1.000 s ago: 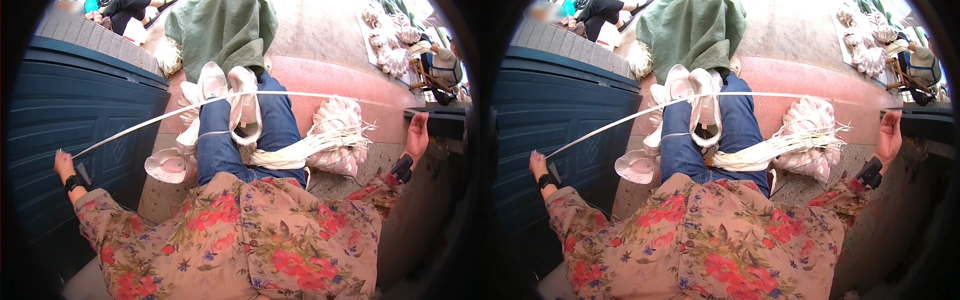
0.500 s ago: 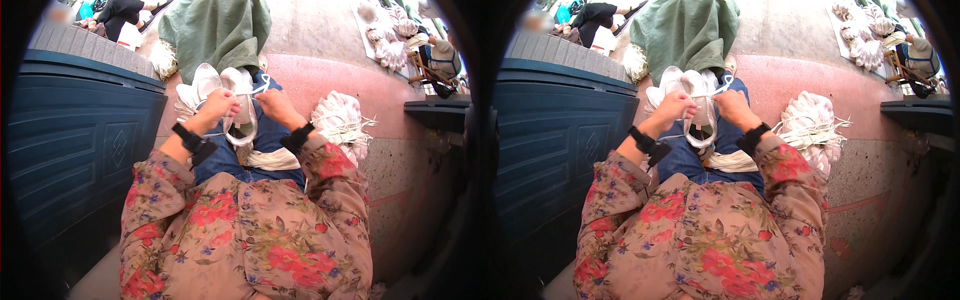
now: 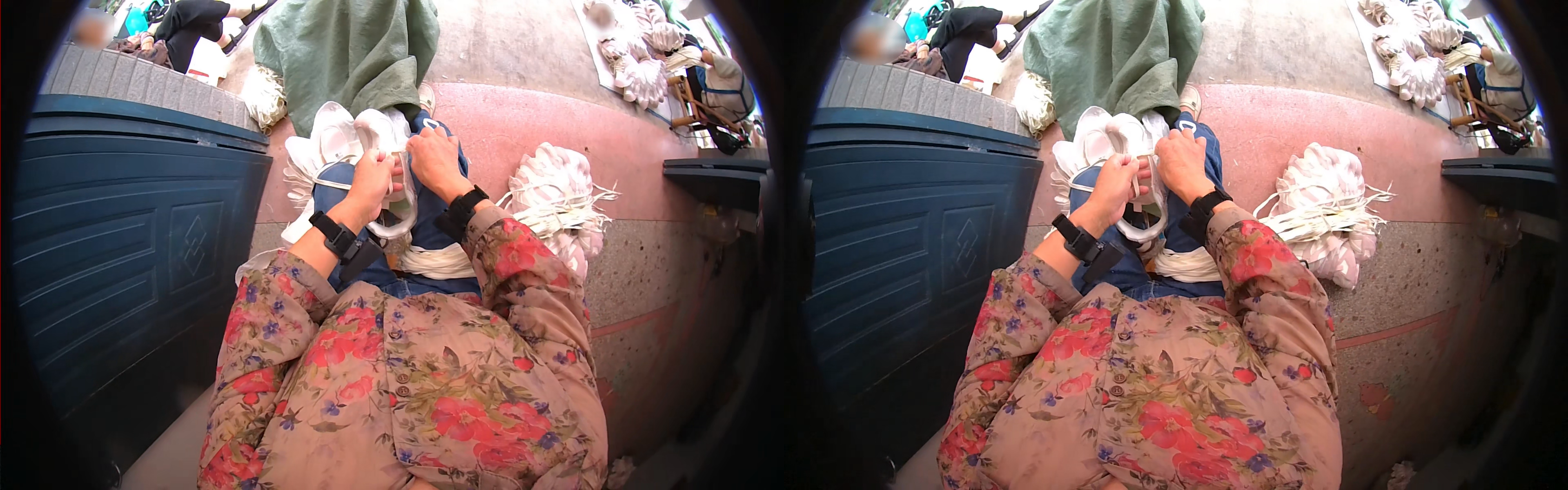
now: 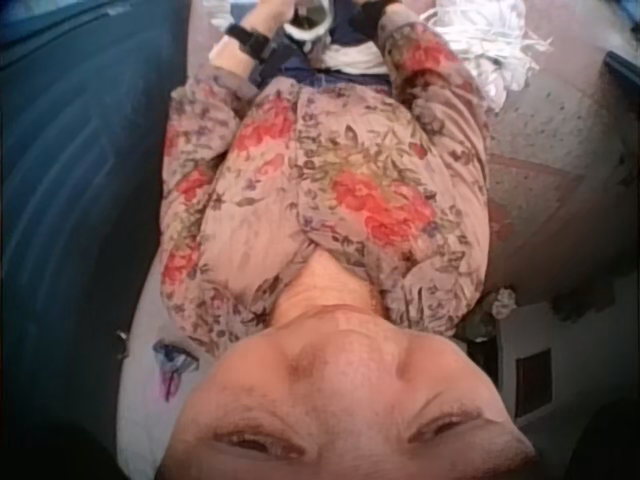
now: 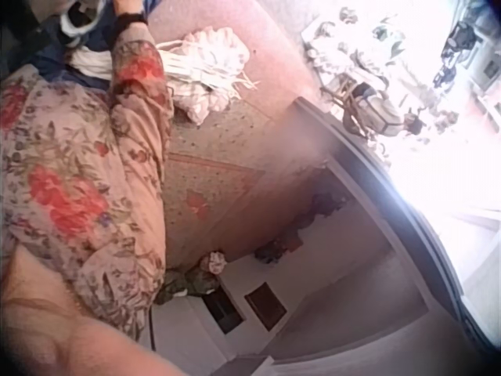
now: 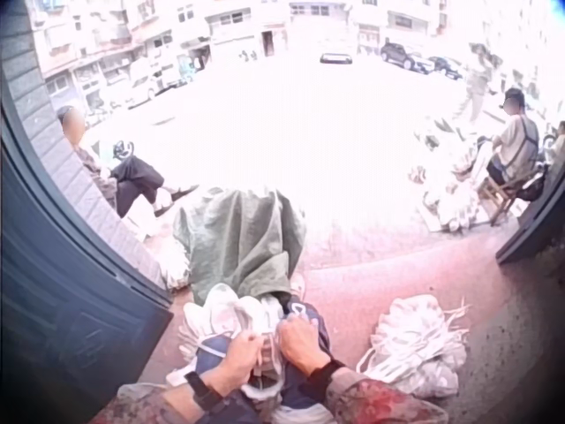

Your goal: Lace and prepare white athletic shoes for finishing.

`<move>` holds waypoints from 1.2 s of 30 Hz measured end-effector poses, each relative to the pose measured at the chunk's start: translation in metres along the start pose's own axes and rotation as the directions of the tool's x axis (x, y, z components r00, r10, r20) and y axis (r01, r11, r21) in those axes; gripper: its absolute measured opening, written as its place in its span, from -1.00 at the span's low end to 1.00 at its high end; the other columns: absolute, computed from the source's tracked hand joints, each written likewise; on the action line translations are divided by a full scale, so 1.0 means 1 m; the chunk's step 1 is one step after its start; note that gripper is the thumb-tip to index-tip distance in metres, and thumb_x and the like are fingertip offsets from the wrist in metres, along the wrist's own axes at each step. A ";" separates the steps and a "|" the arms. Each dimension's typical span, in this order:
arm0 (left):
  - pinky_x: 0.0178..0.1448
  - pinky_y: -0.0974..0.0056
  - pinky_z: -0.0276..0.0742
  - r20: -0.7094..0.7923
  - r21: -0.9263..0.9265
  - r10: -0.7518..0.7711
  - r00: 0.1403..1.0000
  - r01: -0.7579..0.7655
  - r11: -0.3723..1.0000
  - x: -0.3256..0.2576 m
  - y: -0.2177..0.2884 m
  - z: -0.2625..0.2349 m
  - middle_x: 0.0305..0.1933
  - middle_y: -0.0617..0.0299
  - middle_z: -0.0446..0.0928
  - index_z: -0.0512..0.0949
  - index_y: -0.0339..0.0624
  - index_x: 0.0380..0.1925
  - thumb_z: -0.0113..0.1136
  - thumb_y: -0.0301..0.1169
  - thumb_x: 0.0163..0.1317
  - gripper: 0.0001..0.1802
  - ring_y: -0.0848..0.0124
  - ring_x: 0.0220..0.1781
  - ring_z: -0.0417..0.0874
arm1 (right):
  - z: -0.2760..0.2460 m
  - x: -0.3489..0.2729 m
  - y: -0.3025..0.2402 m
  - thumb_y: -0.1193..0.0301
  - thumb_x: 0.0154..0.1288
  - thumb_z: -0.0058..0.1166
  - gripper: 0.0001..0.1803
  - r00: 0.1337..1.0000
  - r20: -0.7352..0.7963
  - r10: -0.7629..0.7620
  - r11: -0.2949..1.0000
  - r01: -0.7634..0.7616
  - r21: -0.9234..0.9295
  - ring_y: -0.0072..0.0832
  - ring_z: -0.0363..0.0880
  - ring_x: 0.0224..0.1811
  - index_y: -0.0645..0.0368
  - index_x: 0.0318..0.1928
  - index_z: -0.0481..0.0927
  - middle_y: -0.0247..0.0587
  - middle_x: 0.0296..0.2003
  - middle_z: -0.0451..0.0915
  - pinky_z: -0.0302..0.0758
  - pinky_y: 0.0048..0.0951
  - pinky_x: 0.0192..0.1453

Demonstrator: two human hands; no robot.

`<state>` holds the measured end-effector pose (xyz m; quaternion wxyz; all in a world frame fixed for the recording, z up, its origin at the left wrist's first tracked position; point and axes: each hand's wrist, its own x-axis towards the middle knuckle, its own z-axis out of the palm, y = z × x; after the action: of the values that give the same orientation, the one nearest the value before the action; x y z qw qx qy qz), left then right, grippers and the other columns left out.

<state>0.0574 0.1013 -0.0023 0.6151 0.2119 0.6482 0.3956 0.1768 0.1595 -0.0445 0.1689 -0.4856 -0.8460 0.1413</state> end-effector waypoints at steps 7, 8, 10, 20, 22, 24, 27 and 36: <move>-0.30 0.39 0.47 0.009 -0.045 0.014 1.000 -0.014 0.999 -0.003 -0.002 0.003 -0.07 0.11 0.39 0.25 -0.27 -0.18 -0.17 -0.45 0.22 -0.81 0.34 -0.07 0.47 | 0.003 0.005 0.000 0.40 -0.09 -0.02 -0.89 0.995 0.075 0.060 0.996 -0.065 0.057 -0.31 0.38 -0.21 0.04 -0.53 0.58 -0.30 -0.42 0.48 0.18 -0.21 -0.23; -0.30 0.39 0.47 -0.005 -0.065 0.019 1.000 -0.019 0.998 -0.004 -0.004 0.005 -0.08 0.11 0.39 0.25 -0.27 -0.17 -0.17 -0.45 0.22 -0.80 0.35 -0.08 0.47 | 0.003 0.006 -0.001 0.40 -0.09 -0.02 -0.89 0.995 0.074 0.060 0.996 -0.064 0.056 -0.31 0.38 -0.21 0.04 -0.53 0.58 -0.30 -0.42 0.48 0.18 -0.21 -0.23; -0.31 0.40 0.47 -0.022 -0.084 0.027 0.999 -0.028 0.996 -0.004 -0.006 0.003 -0.09 0.12 0.40 0.25 -0.27 -0.17 -0.17 -0.45 0.23 -0.80 0.36 -0.08 0.48 | 0.005 0.008 -0.004 0.36 -0.07 -0.02 -0.89 0.991 0.113 0.072 0.997 -0.075 0.023 -0.33 0.37 -0.19 0.00 -0.54 0.58 -0.34 -0.39 0.49 0.18 -0.21 -0.22; -0.51 0.47 0.42 -0.012 -0.038 0.032 0.999 -0.033 0.999 -0.026 -0.002 -0.014 -0.26 0.10 0.47 0.24 -0.24 -0.15 -0.17 -0.44 0.22 -0.79 0.43 -0.35 0.55 | -0.007 0.014 0.012 0.30 0.05 -0.03 -0.81 0.925 0.367 -0.099 0.856 -0.109 0.505 -0.20 0.52 -0.41 0.12 -0.50 0.57 -0.07 -0.56 0.52 0.37 -0.23 -0.36; -0.54 0.47 0.39 -0.030 0.186 0.075 0.997 -0.068 0.980 -0.026 -0.002 -0.017 -0.36 0.12 0.48 0.23 -0.19 -0.05 -0.18 -0.45 0.21 -0.71 0.51 -0.56 0.49 | 0.000 0.004 0.010 0.26 0.04 0.02 -0.78 0.959 0.280 -0.047 0.843 -0.112 0.526 -0.18 0.51 -0.41 0.15 -0.53 0.56 -0.07 -0.57 0.52 0.35 -0.18 -0.37; -0.55 0.47 0.38 -0.035 0.254 0.181 0.983 -0.166 0.953 -0.021 -0.003 -0.019 -0.41 0.15 0.48 0.26 -0.17 -0.03 -0.17 -0.46 0.20 -0.70 0.54 -0.62 0.44 | 0.000 0.001 0.000 0.23 0.00 0.06 -0.74 0.996 0.067 0.062 0.920 -0.083 0.384 -0.14 0.51 -0.41 0.18 -0.52 0.55 -0.04 -0.57 0.53 0.33 -0.17 -0.33; -0.56 0.47 0.37 -0.019 0.357 0.301 0.954 -0.274 0.893 -0.015 0.000 -0.026 -0.49 0.20 0.48 0.34 -0.17 -0.06 -0.16 -0.47 0.19 -0.70 0.59 -0.67 0.39 | -0.019 -0.008 -0.013 0.21 -0.05 0.11 -0.74 0.993 0.108 -0.042 0.991 0.027 0.131 -0.20 0.45 -0.30 0.16 -0.51 0.56 -0.13 -0.49 0.51 0.29 -0.22 -0.25; -0.33 0.06 0.42 0.215 0.812 0.687 0.694 -0.518 0.269 0.016 -0.001 0.001 -0.43 0.02 0.51 0.54 -0.17 -0.41 -0.09 -0.42 0.03 -0.79 0.04 -0.38 0.52 | -0.001 -0.012 0.000 0.34 -0.10 0.02 -0.83 0.999 0.028 -0.036 0.996 0.038 -0.078 -0.20 0.39 -0.30 0.20 -0.54 0.48 -0.10 -0.47 0.45 0.33 -0.23 -0.31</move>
<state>0.0563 0.1135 -0.0130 0.1787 0.6678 0.6734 0.2619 0.1834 0.1490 -0.0459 0.1409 -0.4743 -0.8618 0.1113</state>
